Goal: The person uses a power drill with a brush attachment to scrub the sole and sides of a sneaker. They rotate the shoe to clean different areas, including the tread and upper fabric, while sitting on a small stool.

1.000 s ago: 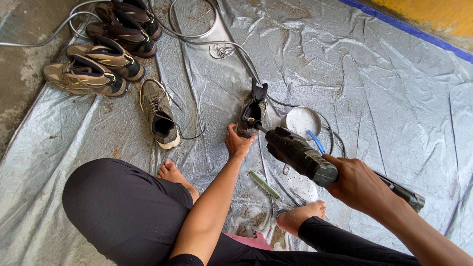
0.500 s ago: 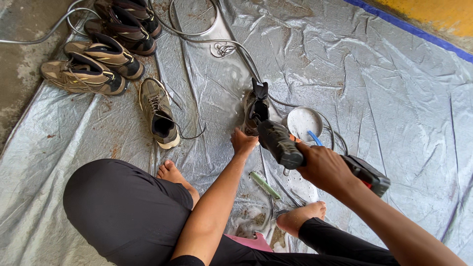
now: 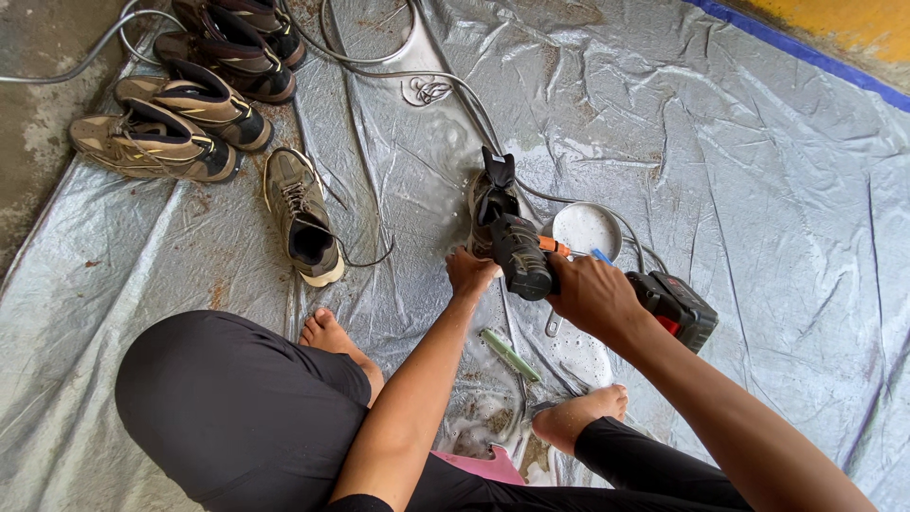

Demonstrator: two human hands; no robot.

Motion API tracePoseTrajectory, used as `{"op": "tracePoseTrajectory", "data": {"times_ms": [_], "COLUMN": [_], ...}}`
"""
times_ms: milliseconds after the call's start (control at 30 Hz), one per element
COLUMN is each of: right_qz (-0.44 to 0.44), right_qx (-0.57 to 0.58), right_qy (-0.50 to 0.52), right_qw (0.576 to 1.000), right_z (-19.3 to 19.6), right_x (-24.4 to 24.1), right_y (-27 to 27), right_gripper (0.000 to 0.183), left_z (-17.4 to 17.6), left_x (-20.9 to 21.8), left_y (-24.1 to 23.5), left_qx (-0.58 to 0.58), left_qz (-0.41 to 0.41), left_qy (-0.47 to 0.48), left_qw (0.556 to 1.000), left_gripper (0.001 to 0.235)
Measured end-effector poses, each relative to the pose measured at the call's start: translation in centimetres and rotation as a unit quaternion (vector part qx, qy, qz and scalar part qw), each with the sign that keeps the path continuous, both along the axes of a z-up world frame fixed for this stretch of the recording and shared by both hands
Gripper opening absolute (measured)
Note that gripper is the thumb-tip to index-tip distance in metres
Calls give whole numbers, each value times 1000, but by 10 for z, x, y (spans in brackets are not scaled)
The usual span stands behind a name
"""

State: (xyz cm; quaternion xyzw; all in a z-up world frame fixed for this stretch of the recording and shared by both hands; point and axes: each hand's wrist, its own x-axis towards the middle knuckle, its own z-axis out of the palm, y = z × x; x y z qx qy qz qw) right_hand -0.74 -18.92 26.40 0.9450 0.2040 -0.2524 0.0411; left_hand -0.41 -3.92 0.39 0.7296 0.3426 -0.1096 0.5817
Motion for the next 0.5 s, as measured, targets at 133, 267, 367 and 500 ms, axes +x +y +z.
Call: {"op": "tracePoseTrajectory", "data": {"times_ms": [133,267,367,500], "right_qz": [5,-1,-5,1], "right_qx": [-5,-5,1,5], "right_qy": [-3,-2,-3,-13], "right_qw": [1000,1000,1000,1000], "right_z": [-6,-8,-8,-16], "right_x": [0,-2,-2,0], "right_y": [-3,0,-3,-6], "right_gripper": [32,32,32,35], "left_z": [-16,-35,-33,-30], "left_x": [3,6,4,1], "left_y": [-1,-3,-4,-2], "left_qx": [-3,12,12,-6], "left_qz": [6,10,17,34], "left_qy": [-6,-6,-10,-28], "left_qw": [1000,1000,1000,999], "left_gripper": [92,88,82,84]}}
